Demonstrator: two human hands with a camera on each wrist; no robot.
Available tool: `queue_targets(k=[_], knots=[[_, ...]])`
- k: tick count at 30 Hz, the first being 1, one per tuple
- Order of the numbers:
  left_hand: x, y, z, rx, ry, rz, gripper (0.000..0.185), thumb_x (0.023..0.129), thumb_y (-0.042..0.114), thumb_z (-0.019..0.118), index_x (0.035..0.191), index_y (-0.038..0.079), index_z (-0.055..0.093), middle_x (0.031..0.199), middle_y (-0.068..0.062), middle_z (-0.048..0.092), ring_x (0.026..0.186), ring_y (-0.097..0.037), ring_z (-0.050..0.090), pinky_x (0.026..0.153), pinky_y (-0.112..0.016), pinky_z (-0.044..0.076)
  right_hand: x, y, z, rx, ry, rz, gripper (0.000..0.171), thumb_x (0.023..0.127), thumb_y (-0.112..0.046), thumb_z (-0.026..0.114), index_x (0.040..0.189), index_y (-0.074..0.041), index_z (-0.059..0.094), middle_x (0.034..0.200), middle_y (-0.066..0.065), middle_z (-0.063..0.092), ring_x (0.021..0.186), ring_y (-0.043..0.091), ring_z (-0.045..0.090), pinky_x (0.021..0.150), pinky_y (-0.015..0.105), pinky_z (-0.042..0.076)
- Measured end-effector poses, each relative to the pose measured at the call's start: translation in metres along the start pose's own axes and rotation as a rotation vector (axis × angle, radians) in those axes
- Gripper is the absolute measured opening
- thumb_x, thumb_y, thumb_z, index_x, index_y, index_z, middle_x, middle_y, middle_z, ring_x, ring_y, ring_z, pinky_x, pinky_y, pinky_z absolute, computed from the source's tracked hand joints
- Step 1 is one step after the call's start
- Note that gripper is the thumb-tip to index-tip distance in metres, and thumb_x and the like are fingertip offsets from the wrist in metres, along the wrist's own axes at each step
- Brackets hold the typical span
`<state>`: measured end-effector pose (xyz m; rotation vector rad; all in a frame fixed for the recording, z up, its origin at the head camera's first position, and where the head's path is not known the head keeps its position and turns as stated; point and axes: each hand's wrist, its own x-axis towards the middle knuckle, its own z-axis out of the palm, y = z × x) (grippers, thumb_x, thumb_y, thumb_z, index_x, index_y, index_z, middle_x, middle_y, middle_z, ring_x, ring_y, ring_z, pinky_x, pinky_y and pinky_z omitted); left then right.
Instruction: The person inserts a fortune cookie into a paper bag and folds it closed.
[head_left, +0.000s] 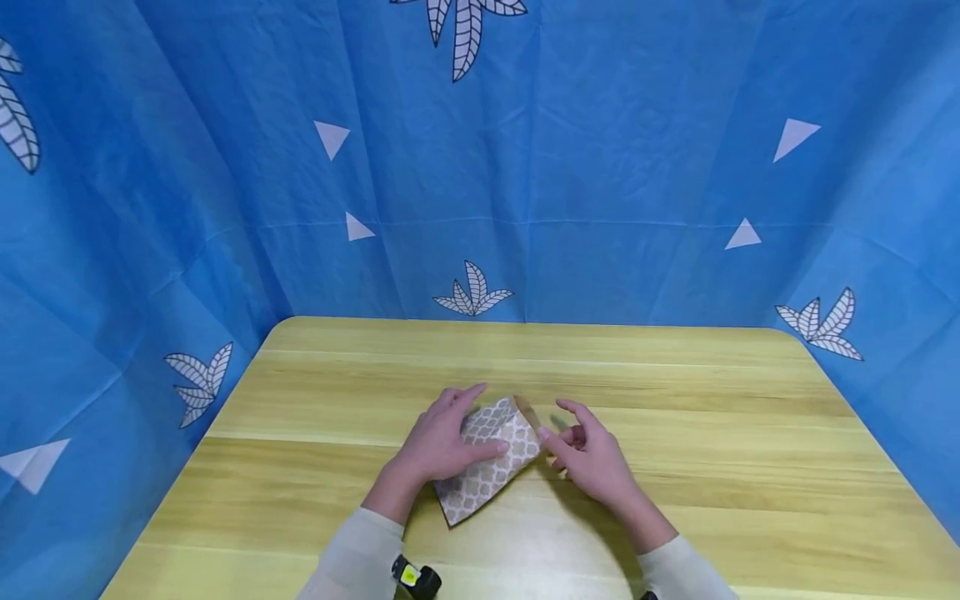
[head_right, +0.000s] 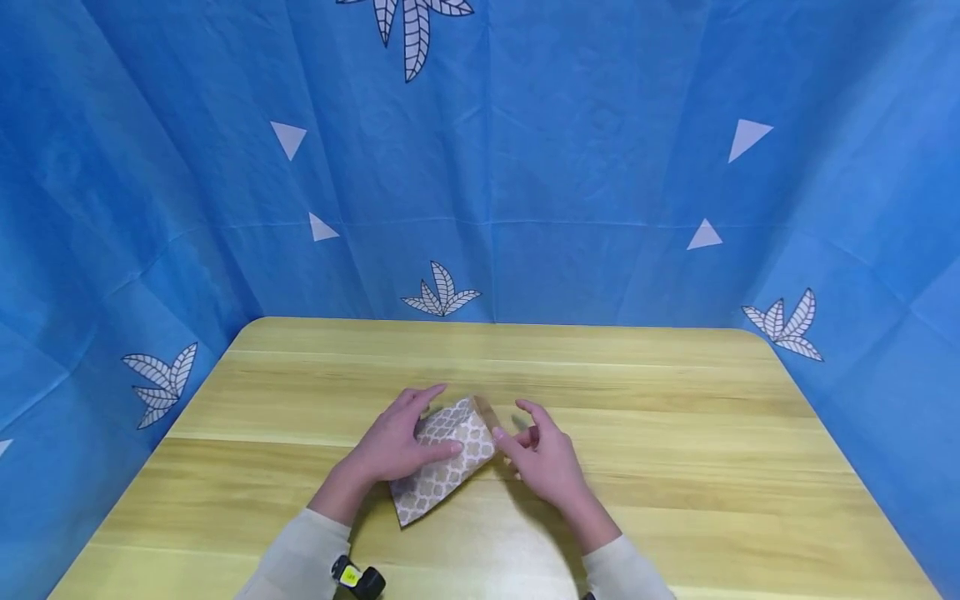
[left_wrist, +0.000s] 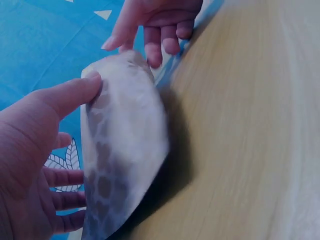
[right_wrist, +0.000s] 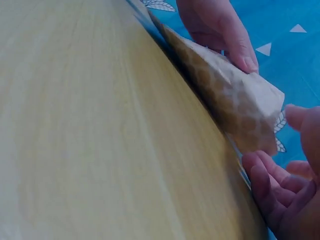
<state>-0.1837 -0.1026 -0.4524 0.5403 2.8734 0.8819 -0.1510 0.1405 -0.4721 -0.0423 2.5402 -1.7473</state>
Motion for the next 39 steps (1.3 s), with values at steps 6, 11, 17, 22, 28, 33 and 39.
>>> queue_targets(k=[6,11,17,22,28,33,39], knots=[[-0.002,0.004,0.001,-0.041,-0.003,-0.031,0.093,0.072,0.072,0.058,0.148,0.027,0.028,0.141,-0.007,0.039,0.124,-0.029,0.041,0.098,-0.051,0.036,0.0,0.001,0.006,0.036,-0.004,0.028,0.078,0.078,-0.043,0.073,0.143,-0.02,0.035,0.094,0.009,0.066,0.068,0.021,0.065,0.051,0.036,0.053],[-0.002,0.005,0.004,-0.174,0.003,-0.018,0.085,0.08,0.06,0.061,0.149,0.021,0.028,0.146,-0.007,0.036,0.131,-0.029,0.033,0.104,-0.05,0.029,0.002,-0.001,0.012,0.037,-0.02,0.018,0.082,0.076,-0.036,0.077,0.144,-0.02,0.034,0.096,0.009,0.065,0.068,0.021,0.065,0.052,0.035,0.054],[-0.002,0.007,0.007,-0.31,0.019,-0.027,0.086,0.082,0.052,0.065,0.149,0.017,0.025,0.142,-0.012,0.039,0.125,-0.032,0.04,0.1,-0.05,0.034,-0.005,-0.024,0.014,0.07,-0.003,-0.014,0.076,0.081,-0.021,0.075,0.143,-0.013,0.034,0.093,0.012,0.064,0.07,0.025,0.064,0.056,0.038,0.054],[-0.001,0.007,0.009,-0.396,0.059,-0.078,0.088,0.08,0.051,0.067,0.15,0.022,0.023,0.14,-0.015,0.042,0.122,-0.032,0.043,0.099,-0.05,0.036,-0.005,-0.034,0.013,0.114,0.021,-0.025,0.072,0.082,-0.014,0.074,0.142,-0.014,0.035,0.101,0.016,0.061,0.082,0.025,0.063,0.066,0.038,0.055],[-0.001,0.014,0.003,-0.515,0.128,-0.074,0.092,0.077,0.051,0.072,0.149,0.032,0.018,0.136,-0.021,0.041,0.121,-0.035,0.043,0.095,-0.053,0.038,0.003,-0.022,0.012,0.194,0.088,-0.095,0.072,0.077,-0.018,0.079,0.138,-0.026,0.041,0.096,0.014,0.059,0.083,0.025,0.063,0.067,0.032,0.055],[-0.001,0.024,-0.004,-0.563,0.164,0.016,0.089,0.078,0.045,0.073,0.147,0.042,0.016,0.135,-0.016,0.043,0.122,-0.028,0.043,0.096,-0.049,0.039,-0.003,-0.04,0.004,0.27,0.119,-0.19,0.072,0.075,-0.009,0.079,0.137,-0.024,0.044,0.092,0.016,0.059,0.08,0.027,0.062,0.07,0.031,0.055],[-0.003,0.035,-0.011,-0.623,0.16,0.133,0.089,0.079,0.035,0.075,0.146,0.045,0.016,0.118,0.0,0.054,0.099,-0.016,0.055,0.082,-0.037,0.049,-0.016,-0.071,-0.004,0.3,0.158,-0.335,0.068,0.075,0.008,0.073,0.135,-0.007,0.046,0.089,0.022,0.06,0.076,0.025,0.061,0.069,0.03,0.054]])
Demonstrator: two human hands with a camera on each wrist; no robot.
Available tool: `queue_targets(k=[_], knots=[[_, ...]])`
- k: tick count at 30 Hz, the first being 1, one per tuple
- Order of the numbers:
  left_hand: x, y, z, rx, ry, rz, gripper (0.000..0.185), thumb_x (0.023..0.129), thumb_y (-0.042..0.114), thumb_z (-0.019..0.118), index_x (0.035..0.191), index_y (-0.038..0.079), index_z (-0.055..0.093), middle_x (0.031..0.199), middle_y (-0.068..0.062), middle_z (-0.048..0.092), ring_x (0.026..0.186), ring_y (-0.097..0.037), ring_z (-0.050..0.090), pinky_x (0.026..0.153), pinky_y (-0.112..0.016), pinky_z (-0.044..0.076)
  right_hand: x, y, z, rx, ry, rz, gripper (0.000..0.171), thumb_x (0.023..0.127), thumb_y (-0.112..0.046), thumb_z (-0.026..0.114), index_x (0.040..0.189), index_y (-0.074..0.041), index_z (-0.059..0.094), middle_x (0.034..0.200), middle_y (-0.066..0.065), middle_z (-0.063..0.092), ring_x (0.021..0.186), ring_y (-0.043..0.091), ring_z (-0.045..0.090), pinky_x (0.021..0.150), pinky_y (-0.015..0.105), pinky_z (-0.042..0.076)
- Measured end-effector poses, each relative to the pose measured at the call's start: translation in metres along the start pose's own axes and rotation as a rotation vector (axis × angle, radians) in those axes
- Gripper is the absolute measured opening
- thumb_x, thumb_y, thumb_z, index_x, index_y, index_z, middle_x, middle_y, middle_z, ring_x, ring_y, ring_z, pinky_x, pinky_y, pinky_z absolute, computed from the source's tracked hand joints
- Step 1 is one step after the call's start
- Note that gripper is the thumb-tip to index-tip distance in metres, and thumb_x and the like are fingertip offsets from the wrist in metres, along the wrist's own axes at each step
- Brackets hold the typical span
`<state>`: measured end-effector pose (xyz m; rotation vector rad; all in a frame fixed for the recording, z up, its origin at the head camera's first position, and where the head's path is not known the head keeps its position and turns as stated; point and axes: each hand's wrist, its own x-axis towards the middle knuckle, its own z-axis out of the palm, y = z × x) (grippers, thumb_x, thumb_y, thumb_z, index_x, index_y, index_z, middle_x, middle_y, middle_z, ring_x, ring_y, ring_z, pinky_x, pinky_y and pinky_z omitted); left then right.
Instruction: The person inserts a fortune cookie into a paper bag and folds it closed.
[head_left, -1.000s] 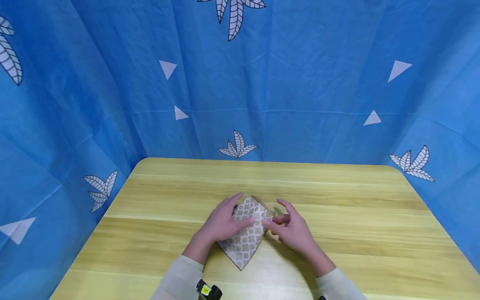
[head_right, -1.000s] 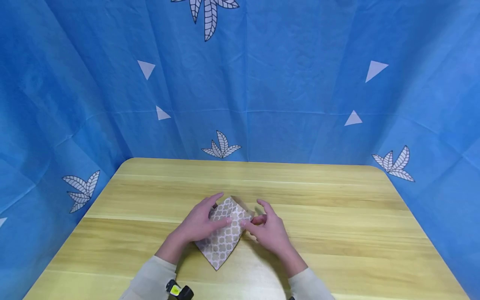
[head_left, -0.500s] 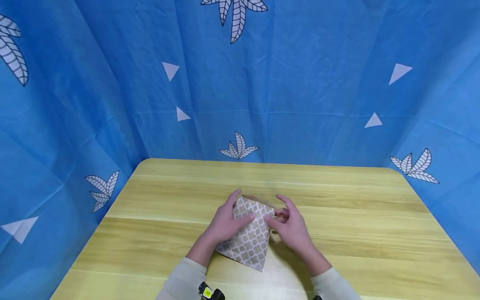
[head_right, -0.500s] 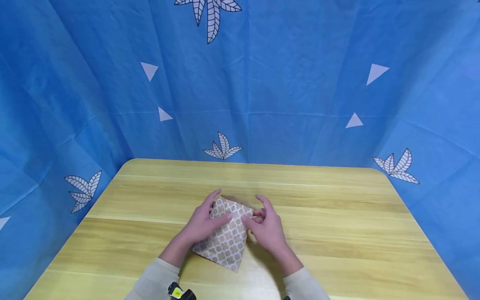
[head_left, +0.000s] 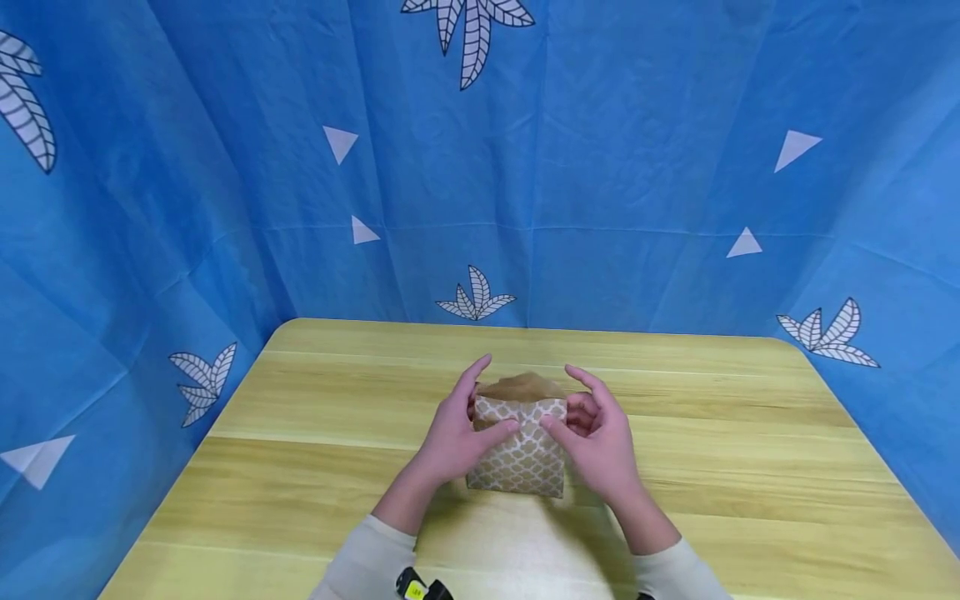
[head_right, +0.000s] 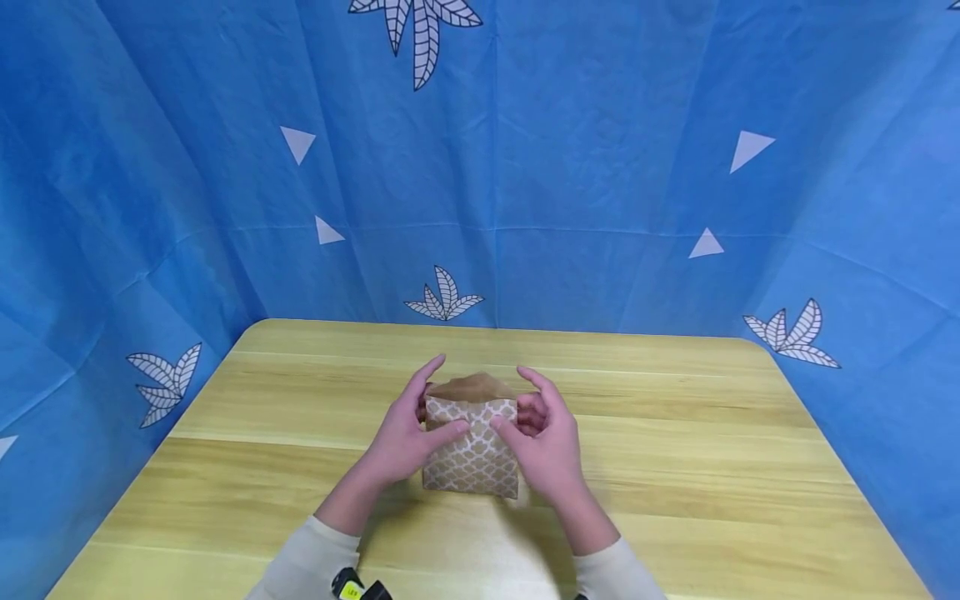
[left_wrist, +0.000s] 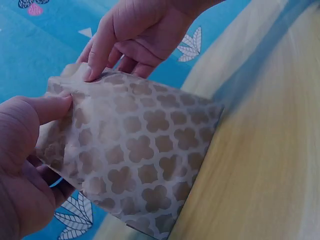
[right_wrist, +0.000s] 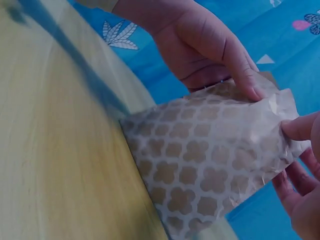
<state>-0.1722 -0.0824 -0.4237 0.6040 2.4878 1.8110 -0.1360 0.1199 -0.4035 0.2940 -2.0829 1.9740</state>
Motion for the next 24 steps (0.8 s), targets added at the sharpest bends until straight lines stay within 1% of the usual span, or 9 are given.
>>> queue_targets(k=[3,7,10,13,15,17,19,20,24], knots=[[-0.0009,0.0048,-0.0001,0.018,0.008,0.034,0.088,0.079,0.034,0.075,0.146,0.044,0.019,0.118,0.004,0.054,0.1,-0.015,0.054,0.082,-0.036,0.048,-0.001,-0.007,0.0004,0.009,0.015,-0.05,0.065,0.073,0.012,0.072,0.132,-0.003,0.049,0.088,0.022,0.061,0.071,0.021,0.059,0.066,0.028,0.054],[-0.0024,0.0075,0.0009,0.062,0.021,0.085,0.085,0.081,0.034,0.074,0.147,0.041,0.021,0.119,0.005,0.053,0.107,-0.014,0.051,0.089,-0.038,0.045,-0.0019,-0.007,-0.0008,0.007,0.015,-0.121,0.063,0.072,0.015,0.072,0.129,0.001,0.05,0.087,0.022,0.062,0.067,0.018,0.056,0.063,0.026,0.052],[-0.0035,0.0081,0.0024,0.067,0.03,0.117,0.082,0.082,0.033,0.072,0.147,0.039,0.022,0.12,0.004,0.055,0.11,-0.015,0.051,0.091,-0.04,0.043,-0.0023,-0.0048,-0.0022,0.015,0.001,-0.145,0.062,0.072,0.015,0.071,0.129,0.003,0.05,0.088,0.022,0.061,0.067,0.017,0.056,0.063,0.026,0.051],[-0.0045,0.008,0.0038,0.056,0.044,0.135,0.079,0.084,0.032,0.071,0.147,0.037,0.025,0.12,0.002,0.057,0.11,-0.016,0.051,0.093,-0.042,0.042,-0.0025,-0.0029,-0.0033,0.014,-0.053,-0.143,0.065,0.074,0.014,0.071,0.132,0.001,0.046,0.092,0.022,0.06,0.074,0.019,0.058,0.069,0.028,0.052],[-0.005,0.0072,0.0046,0.054,0.052,0.138,0.077,0.084,0.032,0.071,0.146,0.036,0.027,0.118,0.002,0.059,0.11,-0.015,0.051,0.094,-0.042,0.041,-0.0026,-0.0021,-0.0038,0.015,-0.109,-0.135,0.07,0.074,0.013,0.071,0.136,0.0,0.042,0.098,0.022,0.059,0.081,0.023,0.061,0.076,0.031,0.052],[-0.0053,0.0061,0.0054,0.053,0.057,0.138,0.075,0.084,0.032,0.071,0.146,0.036,0.028,0.116,0.004,0.059,0.11,-0.015,0.051,0.095,-0.042,0.041,-0.0024,-0.0016,-0.0032,0.009,-0.162,-0.124,0.076,0.074,0.01,0.073,0.14,-0.003,0.038,0.104,0.022,0.059,0.087,0.027,0.062,0.079,0.035,0.052],[-0.0055,0.0051,0.0058,0.057,0.061,0.139,0.075,0.084,0.031,0.071,0.146,0.035,0.029,0.113,0.005,0.06,0.109,-0.014,0.051,0.095,-0.042,0.04,-0.0024,-0.0013,-0.0014,0.001,-0.189,-0.11,0.079,0.073,0.007,0.075,0.141,-0.004,0.036,0.106,0.021,0.06,0.088,0.028,0.062,0.077,0.036,0.053],[-0.0054,0.0046,0.0062,0.055,0.063,0.142,0.074,0.084,0.03,0.071,0.146,0.034,0.03,0.112,0.006,0.06,0.108,-0.014,0.052,0.094,-0.041,0.041,-0.0025,-0.0013,-0.0004,-0.008,-0.189,-0.1,0.08,0.073,0.005,0.076,0.141,-0.006,0.036,0.107,0.019,0.061,0.088,0.028,0.062,0.075,0.036,0.053],[-0.0054,0.0052,0.0074,0.041,0.072,0.149,0.074,0.083,0.022,0.073,0.144,0.031,0.033,0.107,0.008,0.063,0.106,-0.012,0.053,0.09,-0.04,0.042,-0.0024,-0.0021,0.0037,-0.045,-0.143,-0.08,0.076,0.073,0.0,0.078,0.139,-0.009,0.041,0.103,0.014,0.064,0.08,0.021,0.062,0.063,0.031,0.052]])
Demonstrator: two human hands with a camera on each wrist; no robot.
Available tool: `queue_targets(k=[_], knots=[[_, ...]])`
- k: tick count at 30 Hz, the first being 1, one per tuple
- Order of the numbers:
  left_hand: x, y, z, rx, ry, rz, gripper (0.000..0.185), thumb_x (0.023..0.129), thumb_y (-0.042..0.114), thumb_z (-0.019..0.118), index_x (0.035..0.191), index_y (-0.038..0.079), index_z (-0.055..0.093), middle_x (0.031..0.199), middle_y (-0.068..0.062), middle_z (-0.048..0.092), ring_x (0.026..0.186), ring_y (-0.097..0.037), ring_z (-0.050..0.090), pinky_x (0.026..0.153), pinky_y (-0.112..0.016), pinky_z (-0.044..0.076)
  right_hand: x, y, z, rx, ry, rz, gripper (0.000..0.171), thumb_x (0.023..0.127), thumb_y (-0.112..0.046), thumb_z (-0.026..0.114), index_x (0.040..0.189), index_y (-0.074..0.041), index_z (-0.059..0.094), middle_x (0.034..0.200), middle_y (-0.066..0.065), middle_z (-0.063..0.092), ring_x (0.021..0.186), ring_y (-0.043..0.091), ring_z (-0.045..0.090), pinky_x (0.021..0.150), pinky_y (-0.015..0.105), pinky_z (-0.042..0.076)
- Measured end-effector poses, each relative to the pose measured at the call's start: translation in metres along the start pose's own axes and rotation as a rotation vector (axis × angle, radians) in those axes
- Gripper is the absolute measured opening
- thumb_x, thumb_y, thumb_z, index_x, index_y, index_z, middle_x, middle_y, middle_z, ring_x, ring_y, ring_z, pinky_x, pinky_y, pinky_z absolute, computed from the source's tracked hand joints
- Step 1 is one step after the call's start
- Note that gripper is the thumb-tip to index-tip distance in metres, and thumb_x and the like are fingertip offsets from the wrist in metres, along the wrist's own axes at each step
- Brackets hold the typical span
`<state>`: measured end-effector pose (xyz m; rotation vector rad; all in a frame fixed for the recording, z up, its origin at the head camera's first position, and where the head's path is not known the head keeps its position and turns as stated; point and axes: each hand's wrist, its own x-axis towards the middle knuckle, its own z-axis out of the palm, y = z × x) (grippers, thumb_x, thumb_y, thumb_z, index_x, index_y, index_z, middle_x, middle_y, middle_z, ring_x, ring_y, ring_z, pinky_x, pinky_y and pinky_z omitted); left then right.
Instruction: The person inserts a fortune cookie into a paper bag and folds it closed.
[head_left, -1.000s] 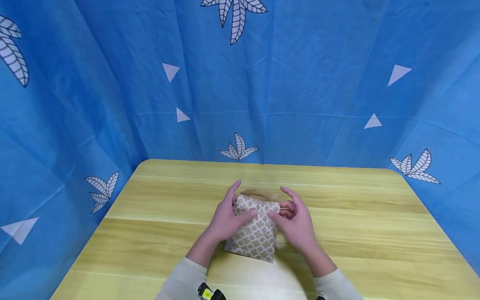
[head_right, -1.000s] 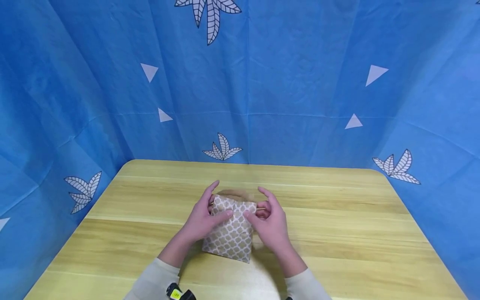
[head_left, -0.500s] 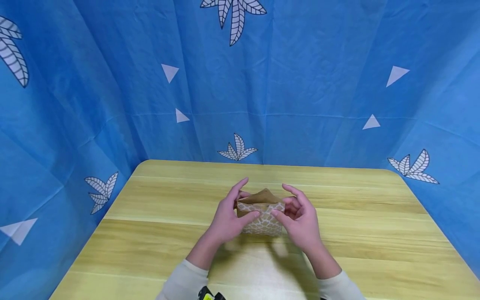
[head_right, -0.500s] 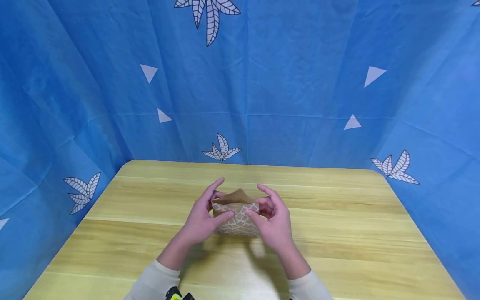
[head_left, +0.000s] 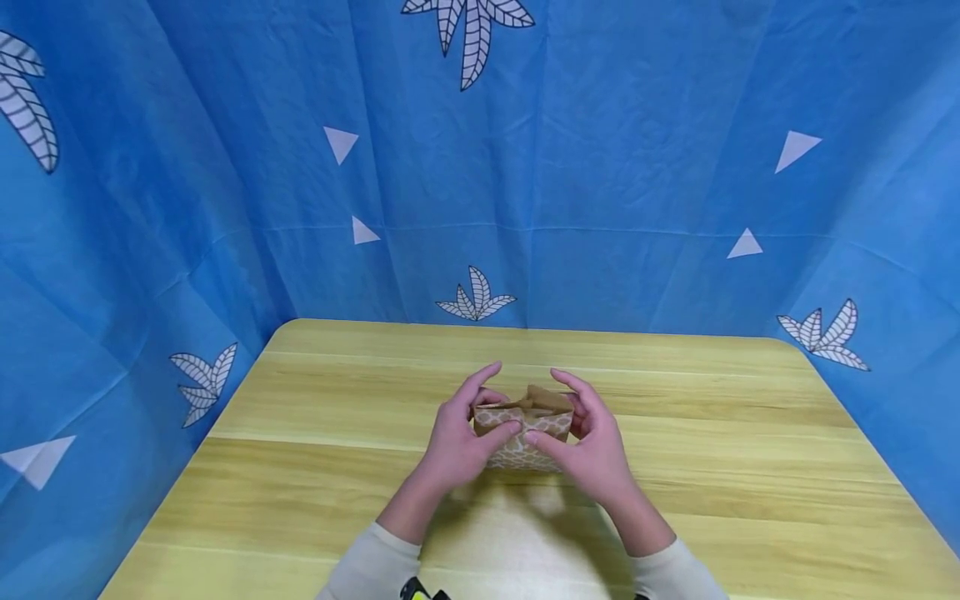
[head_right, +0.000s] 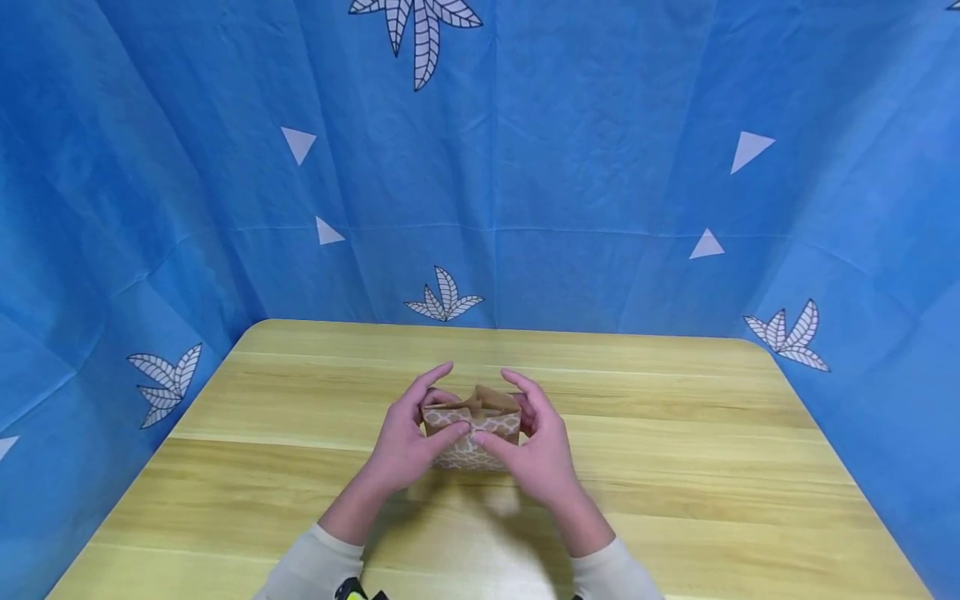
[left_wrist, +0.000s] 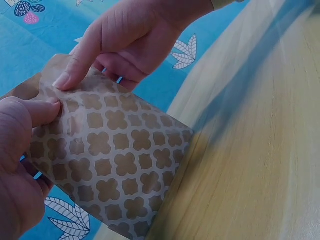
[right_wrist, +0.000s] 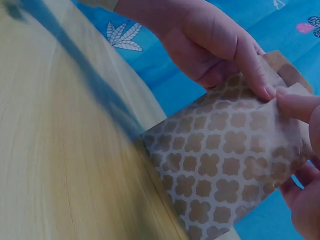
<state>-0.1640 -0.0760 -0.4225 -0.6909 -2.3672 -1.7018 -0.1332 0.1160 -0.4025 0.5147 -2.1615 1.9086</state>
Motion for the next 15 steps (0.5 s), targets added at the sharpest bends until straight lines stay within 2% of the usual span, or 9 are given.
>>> queue_targets(k=[2,5,9,11,13,15], knots=[[0.0,0.003,0.0,-0.012,0.009,-0.008,0.073,0.082,0.017,0.074,0.143,0.028,0.036,0.104,0.008,0.064,0.107,-0.013,0.053,0.09,-0.041,0.042,0.001,-0.001,0.001,-0.013,0.026,-0.002,0.073,0.074,0.0,0.078,0.137,-0.009,0.044,0.103,0.012,0.065,0.078,0.02,0.062,0.058,0.028,0.049],[-0.002,0.016,-0.002,-0.022,0.02,-0.022,0.07,0.082,0.011,0.073,0.142,0.021,0.039,0.102,0.005,0.065,0.109,-0.015,0.052,0.09,-0.041,0.041,0.001,-0.001,0.003,-0.024,0.052,-0.02,0.068,0.074,0.002,0.077,0.135,-0.008,0.047,0.103,0.013,0.065,0.072,0.018,0.06,0.052,0.026,0.044],[-0.004,0.034,-0.007,-0.022,0.012,-0.048,0.069,0.082,0.009,0.073,0.142,0.015,0.039,0.109,-0.003,0.063,0.107,-0.018,0.053,0.08,-0.036,0.045,0.002,0.001,0.005,-0.02,0.079,-0.044,0.061,0.074,0.005,0.075,0.13,-0.005,0.051,0.099,0.014,0.067,0.057,0.016,0.054,0.045,0.026,0.038],[-0.004,0.037,-0.008,-0.019,0.0,-0.063,0.071,0.082,0.01,0.073,0.143,0.016,0.038,0.114,-0.006,0.061,0.104,-0.017,0.054,0.074,-0.034,0.046,0.003,0.003,0.005,-0.015,0.09,-0.055,0.058,0.074,0.007,0.074,0.128,-0.004,0.053,0.095,0.015,0.067,0.05,0.014,0.048,0.042,0.026,0.035],[-0.004,0.038,-0.009,-0.036,-0.013,-0.072,0.072,0.082,0.009,0.073,0.143,0.017,0.037,0.115,-0.009,0.06,0.101,-0.018,0.055,0.074,-0.033,0.048,0.004,0.005,0.004,-0.005,0.098,-0.063,0.057,0.074,0.008,0.073,0.126,-0.003,0.054,0.092,0.015,0.067,0.044,0.012,0.041,0.039,0.025,0.034],[-0.004,0.037,-0.009,-0.064,-0.024,-0.079,0.072,0.082,0.007,0.072,0.143,0.017,0.037,0.114,-0.01,0.061,0.098,-0.018,0.057,0.076,-0.034,0.05,0.004,0.007,0.004,0.011,0.098,-0.062,0.055,0.074,0.009,0.073,0.125,-0.003,0.055,0.09,0.015,0.068,0.043,0.01,0.039,0.037,0.025,0.033]])
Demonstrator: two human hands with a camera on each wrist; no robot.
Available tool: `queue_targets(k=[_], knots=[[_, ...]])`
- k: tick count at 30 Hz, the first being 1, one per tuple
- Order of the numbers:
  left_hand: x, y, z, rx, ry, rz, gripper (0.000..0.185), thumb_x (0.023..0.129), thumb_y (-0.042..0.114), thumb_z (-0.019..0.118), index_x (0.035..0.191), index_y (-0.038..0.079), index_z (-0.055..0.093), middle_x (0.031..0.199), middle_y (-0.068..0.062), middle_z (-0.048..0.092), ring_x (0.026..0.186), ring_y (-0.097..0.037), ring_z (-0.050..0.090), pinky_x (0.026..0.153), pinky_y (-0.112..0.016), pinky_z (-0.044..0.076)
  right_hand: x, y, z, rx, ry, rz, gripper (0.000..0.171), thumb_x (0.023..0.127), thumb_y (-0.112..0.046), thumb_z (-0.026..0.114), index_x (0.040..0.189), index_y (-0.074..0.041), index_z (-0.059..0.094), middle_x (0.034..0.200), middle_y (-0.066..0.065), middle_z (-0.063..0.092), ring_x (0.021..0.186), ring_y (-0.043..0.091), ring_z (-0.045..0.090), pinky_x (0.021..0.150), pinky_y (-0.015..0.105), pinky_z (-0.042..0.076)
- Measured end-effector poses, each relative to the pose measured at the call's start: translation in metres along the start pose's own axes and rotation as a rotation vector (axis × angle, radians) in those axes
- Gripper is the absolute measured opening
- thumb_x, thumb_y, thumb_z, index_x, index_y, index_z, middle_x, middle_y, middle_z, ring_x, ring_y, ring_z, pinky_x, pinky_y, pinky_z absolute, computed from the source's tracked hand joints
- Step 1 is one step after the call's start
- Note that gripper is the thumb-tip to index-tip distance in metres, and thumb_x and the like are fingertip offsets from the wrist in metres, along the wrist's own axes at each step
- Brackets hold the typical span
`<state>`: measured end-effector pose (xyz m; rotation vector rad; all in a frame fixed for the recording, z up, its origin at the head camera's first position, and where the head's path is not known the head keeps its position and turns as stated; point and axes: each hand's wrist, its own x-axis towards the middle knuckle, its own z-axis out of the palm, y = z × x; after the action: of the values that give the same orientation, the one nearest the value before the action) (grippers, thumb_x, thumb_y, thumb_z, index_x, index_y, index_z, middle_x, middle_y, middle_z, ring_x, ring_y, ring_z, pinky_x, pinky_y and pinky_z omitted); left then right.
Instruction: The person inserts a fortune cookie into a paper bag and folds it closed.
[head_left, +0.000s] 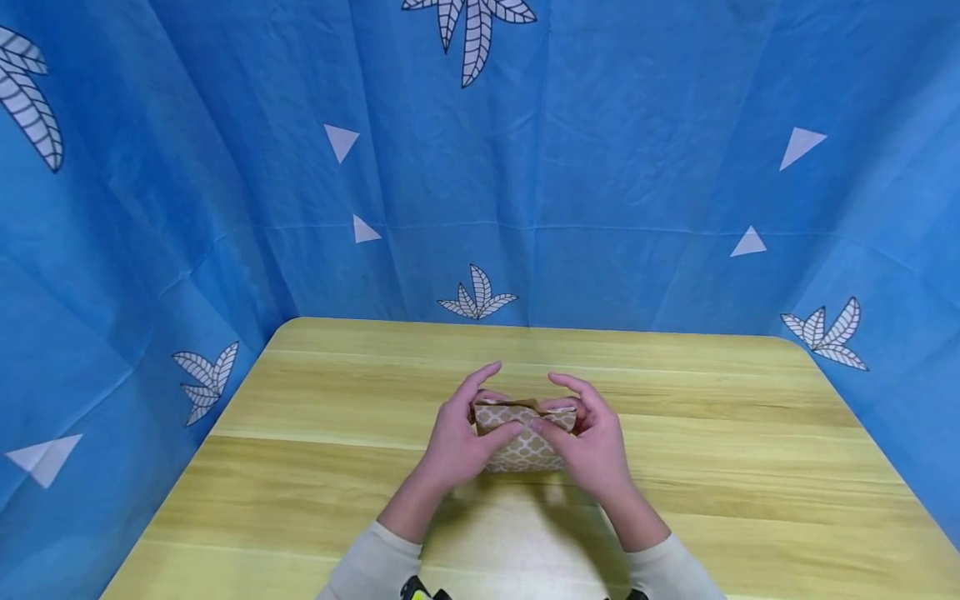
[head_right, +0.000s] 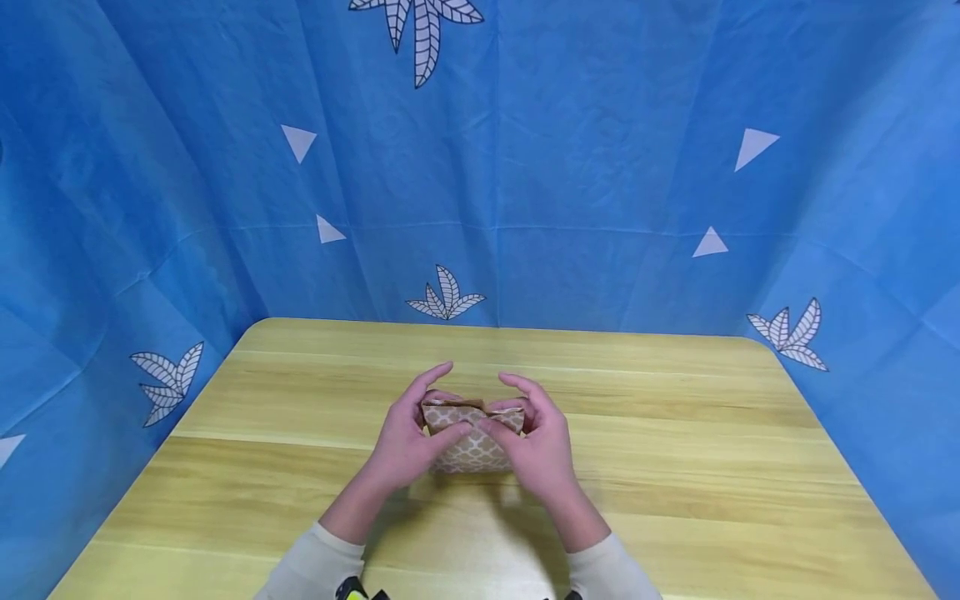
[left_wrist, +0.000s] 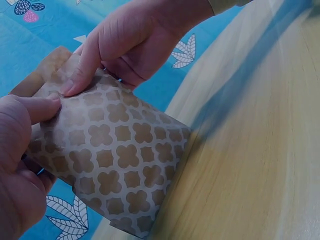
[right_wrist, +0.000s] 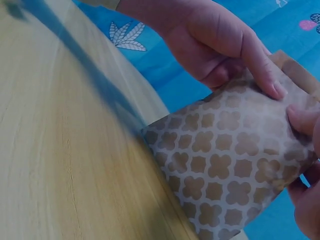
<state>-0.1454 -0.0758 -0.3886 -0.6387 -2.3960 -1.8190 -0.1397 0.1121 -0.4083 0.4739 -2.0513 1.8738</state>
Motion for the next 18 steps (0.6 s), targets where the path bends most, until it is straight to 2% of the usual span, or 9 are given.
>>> queue_targets(k=[2,5,7,8,10,12,14,16,18], knots=[[0.0014,-0.0066,0.0017,-0.025,-0.003,0.001,0.072,0.082,0.007,0.072,0.144,0.02,0.036,0.111,-0.008,0.062,0.095,-0.017,0.059,0.077,-0.033,0.051,0.0002,0.0019,-0.0006,0.008,0.002,0.0,0.055,0.074,0.01,0.073,0.124,-0.003,0.056,0.088,0.015,0.068,0.042,0.009,0.037,0.035,0.025,0.032],[0.0019,-0.009,0.0034,-0.02,0.01,0.015,0.069,0.083,0.005,0.071,0.142,0.02,0.039,0.106,-0.005,0.064,0.076,-0.013,0.058,0.062,-0.025,0.05,0.0006,0.0021,-0.0008,0.019,-0.008,0.013,0.057,0.073,0.01,0.074,0.125,-0.003,0.054,0.09,0.015,0.068,0.044,0.009,0.042,0.036,0.024,0.034],[0.0018,-0.0097,0.0044,0.005,0.026,0.033,0.066,0.083,0.005,0.071,0.141,0.018,0.041,0.103,-0.004,0.065,0.062,-0.012,0.052,0.051,-0.022,0.043,0.0002,0.0007,-0.0011,-0.004,-0.018,0.03,0.06,0.073,0.007,0.075,0.127,-0.004,0.053,0.092,0.013,0.068,0.045,0.01,0.042,0.037,0.024,0.035],[0.001,-0.0048,0.004,0.016,0.031,0.034,0.065,0.083,0.003,0.07,0.14,0.014,0.042,0.101,-0.007,0.066,0.057,-0.013,0.049,0.047,-0.022,0.04,-0.0002,-0.0002,-0.0013,-0.018,-0.025,0.044,0.061,0.073,0.005,0.076,0.128,-0.005,0.053,0.091,0.012,0.068,0.046,0.011,0.042,0.038,0.024,0.036],[0.0009,-0.0041,0.0047,0.034,0.045,0.034,0.063,0.082,0.003,0.071,0.138,0.013,0.043,0.099,-0.005,0.067,0.05,-0.013,0.042,0.043,-0.021,0.036,-0.0012,-0.0014,-0.0016,-0.05,-0.032,0.08,0.064,0.072,0.001,0.079,0.129,-0.008,0.053,0.082,0.009,0.066,0.048,0.013,0.042,0.04,0.023,0.037],[0.0009,-0.003,0.0051,0.041,0.052,0.029,0.062,0.082,0.003,0.071,0.137,0.013,0.045,0.098,-0.005,0.067,0.051,-0.013,0.042,0.043,-0.021,0.036,-0.0025,-0.0017,-0.0021,-0.081,-0.034,0.105,0.064,0.071,-0.002,0.08,0.129,-0.011,0.054,0.071,0.006,0.059,0.046,0.013,0.037,0.039,0.024,0.036],[0.0008,-0.0028,0.0053,0.035,0.054,0.027,0.063,0.081,0.003,0.072,0.137,0.013,0.045,0.097,-0.003,0.067,0.055,-0.013,0.047,0.046,-0.021,0.04,-0.0032,-0.0007,-0.0023,-0.067,-0.037,0.109,0.063,0.071,0.0,0.08,0.128,-0.01,0.055,0.069,0.007,0.058,0.046,0.013,0.04,0.039,0.024,0.038],[0.001,-0.0045,0.0055,0.021,0.047,0.039,0.066,0.08,0.003,0.073,0.138,0.012,0.043,0.098,-0.004,0.067,0.065,-0.013,0.056,0.054,-0.023,0.047,-0.0036,0.0012,-0.0022,-0.023,-0.043,0.103,0.061,0.072,0.004,0.077,0.128,-0.007,0.054,0.072,0.01,0.061,0.049,0.013,0.048,0.041,0.024,0.043],[0.0017,-0.0112,0.0063,0.001,0.034,0.051,0.071,0.078,0.002,0.075,0.14,0.012,0.041,0.1,-0.006,0.067,0.078,-0.015,0.061,0.066,-0.027,0.052,-0.0037,0.0038,-0.0019,0.031,-0.048,0.093,0.061,0.072,0.009,0.075,0.128,-0.003,0.053,0.083,0.014,0.067,0.055,0.016,0.057,0.044,0.026,0.047]])
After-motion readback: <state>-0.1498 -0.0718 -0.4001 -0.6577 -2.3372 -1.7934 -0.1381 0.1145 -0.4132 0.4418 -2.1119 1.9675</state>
